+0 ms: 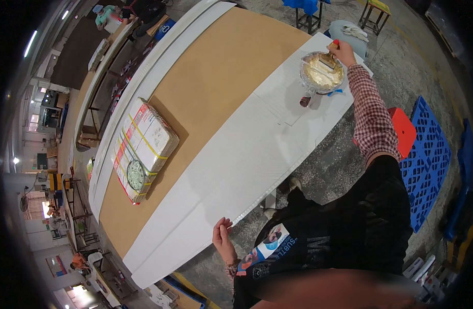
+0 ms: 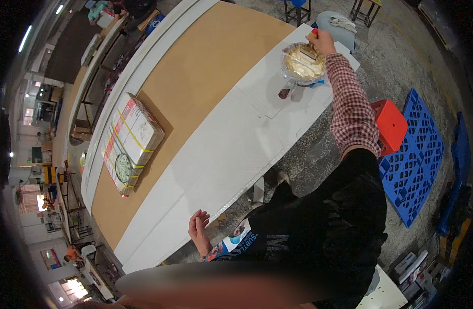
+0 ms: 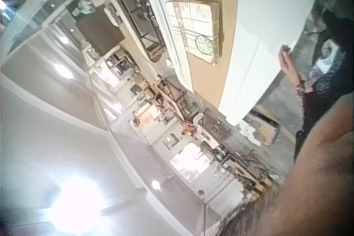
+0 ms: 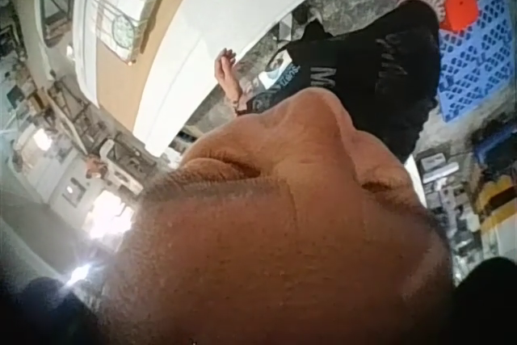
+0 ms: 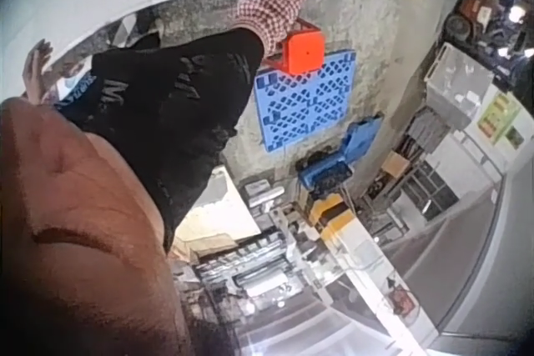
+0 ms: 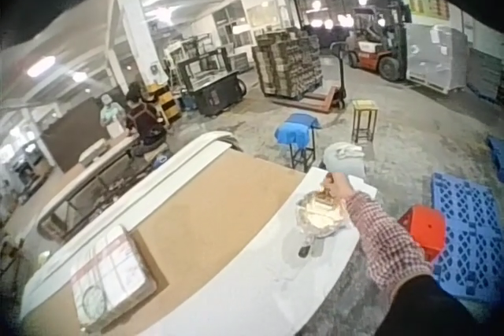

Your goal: Applying glue or adhesive to a large white cardboard or paper surface using a wide brush.

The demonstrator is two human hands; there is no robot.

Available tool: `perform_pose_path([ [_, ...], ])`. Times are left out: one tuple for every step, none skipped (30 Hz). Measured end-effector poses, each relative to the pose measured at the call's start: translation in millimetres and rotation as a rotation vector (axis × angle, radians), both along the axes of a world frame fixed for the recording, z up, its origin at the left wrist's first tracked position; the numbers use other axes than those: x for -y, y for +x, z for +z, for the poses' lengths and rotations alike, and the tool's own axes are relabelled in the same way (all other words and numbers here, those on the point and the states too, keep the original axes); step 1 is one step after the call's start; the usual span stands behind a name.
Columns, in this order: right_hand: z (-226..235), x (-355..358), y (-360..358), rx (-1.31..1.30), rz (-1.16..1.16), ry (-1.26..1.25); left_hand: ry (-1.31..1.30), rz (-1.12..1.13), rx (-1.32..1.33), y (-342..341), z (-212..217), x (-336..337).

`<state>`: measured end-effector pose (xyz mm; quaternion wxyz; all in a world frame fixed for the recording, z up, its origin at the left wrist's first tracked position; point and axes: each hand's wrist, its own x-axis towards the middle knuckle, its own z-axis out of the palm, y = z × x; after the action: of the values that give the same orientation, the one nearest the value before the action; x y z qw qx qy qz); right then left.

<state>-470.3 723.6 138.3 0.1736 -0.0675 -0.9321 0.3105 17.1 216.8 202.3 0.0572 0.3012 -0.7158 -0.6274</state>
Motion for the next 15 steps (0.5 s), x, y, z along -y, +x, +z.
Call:
perform_pose_path([
  [7,-4,-1,0.057,0.033,-0.033,0.004,0.003,-0.010,-3,0,-1],
  [12,-7,-1,0.082,0.102,-0.142,-0.015,-0.011,-0.004,-5,-1,-1],
  [17,-9,-2,0.161,0.105,-0.231,-0.030,-0.029,0.014,-7,-2,-1],
  [20,-11,-2,0.113,0.179,-0.250,-0.032,-0.015,0.006,-9,-2,-1],
  [21,-13,-3,0.164,0.202,-0.278,-0.026,-0.019,0.003,-10,-3,-1],
  [20,-15,-4,0.224,0.202,-0.305,-0.012,-0.037,0.010,-10,-4,-1],
  [18,-18,-7,0.163,0.233,-0.288,-0.010,-0.046,0.019,-11,-6,0],
  [14,-22,-11,0.171,0.278,-0.306,-0.011,-0.030,0.027,-11,-9,1],
  [10,-29,-17,0.119,0.306,-0.312,-0.027,-0.028,0.028,-10,-12,3],
  [3,-35,-22,0.062,0.318,-0.307,-0.042,-0.011,0.077,-8,-16,5],
  [-1,-44,-29,0.126,0.325,-0.290,-0.093,0.007,0.108,-6,-21,8],
  [-9,-53,-32,0.110,0.328,-0.282,-0.157,0.002,0.098,-4,-27,13],
  [-12,-60,-40,0.207,0.285,-0.164,-0.261,0.011,0.088,1,-33,17],
  [-18,-66,-41,0.158,0.356,-0.199,-0.272,0.022,0.037,3,-40,24],
  [-19,-73,-45,0.184,0.313,-0.190,-0.308,0.033,0.016,10,-47,30],
])
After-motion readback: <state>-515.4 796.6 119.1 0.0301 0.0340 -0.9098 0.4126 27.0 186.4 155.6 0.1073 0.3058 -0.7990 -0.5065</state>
